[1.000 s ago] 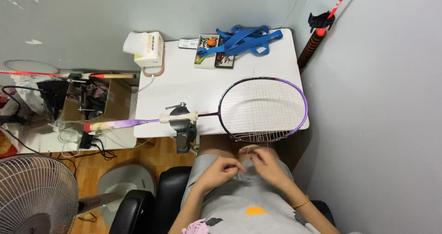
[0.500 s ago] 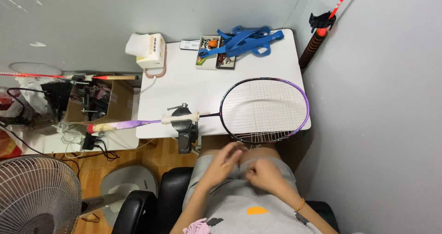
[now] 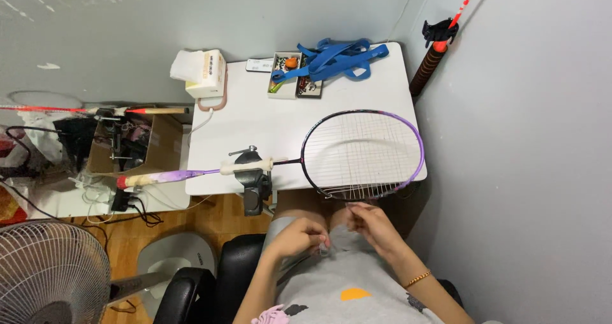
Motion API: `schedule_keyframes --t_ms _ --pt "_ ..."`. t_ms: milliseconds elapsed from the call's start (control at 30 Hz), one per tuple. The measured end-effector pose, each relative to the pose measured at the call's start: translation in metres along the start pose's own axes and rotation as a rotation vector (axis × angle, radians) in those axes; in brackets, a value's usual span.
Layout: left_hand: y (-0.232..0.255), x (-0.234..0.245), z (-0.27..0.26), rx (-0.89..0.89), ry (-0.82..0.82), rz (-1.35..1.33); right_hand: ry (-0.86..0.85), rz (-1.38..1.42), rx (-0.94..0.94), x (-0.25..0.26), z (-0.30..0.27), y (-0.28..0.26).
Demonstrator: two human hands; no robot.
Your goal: Regripping a badminton racket and adjusting the strings at a workbench.
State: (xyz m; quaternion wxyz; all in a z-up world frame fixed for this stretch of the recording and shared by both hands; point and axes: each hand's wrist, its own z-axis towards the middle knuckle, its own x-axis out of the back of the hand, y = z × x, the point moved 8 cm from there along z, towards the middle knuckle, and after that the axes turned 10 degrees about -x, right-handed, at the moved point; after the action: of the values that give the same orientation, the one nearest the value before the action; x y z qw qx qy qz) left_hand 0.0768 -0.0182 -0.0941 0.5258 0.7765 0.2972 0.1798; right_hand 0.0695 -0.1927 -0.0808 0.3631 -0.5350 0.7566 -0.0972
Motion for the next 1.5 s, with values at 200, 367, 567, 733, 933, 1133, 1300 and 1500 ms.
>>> schedule_keyframes --t_ms 200,367,567,733,933,1133,1300,1500 --pt "-0.021 0.012 0.007 0.09 -0.051 0.656 -0.04 -0.545 0.137 0.022 0.037 0.056" --pt "-0.02 0.051 -0.005 0.238 0.128 0.763 -0.247 -0.934 0.335 -0.083 -0.082 -0.034" --pt "-0.045 0.086 -0.033 0.491 0.308 0.732 -0.425 -0.762 0.609 -0.057 -0.142 -0.078" --pt "-0.011 0.049 -0.029 0.244 0.132 0.566 0.042 -0.902 0.606 -0.051 -0.127 -0.114" --pt "0.041 0.026 -0.035 0.134 0.122 0.904 0.342 -1.019 0.733 -0.064 -0.096 -0.173" --pt "0.129 0.004 -0.046 -0.23 -0.054 0.919 0.388 -1.335 1.201 -0.09 -0.015 -0.241" --pt "0.2 0.024 -0.039 -0.562 -0.11 0.589 0.337 -1.692 0.8 -0.094 0.071 -0.251" --pt "0.176 0.128 0.044 -0.67 0.439 0.256 0.378 -1.71 0.733 -0.09 0.082 -0.251"
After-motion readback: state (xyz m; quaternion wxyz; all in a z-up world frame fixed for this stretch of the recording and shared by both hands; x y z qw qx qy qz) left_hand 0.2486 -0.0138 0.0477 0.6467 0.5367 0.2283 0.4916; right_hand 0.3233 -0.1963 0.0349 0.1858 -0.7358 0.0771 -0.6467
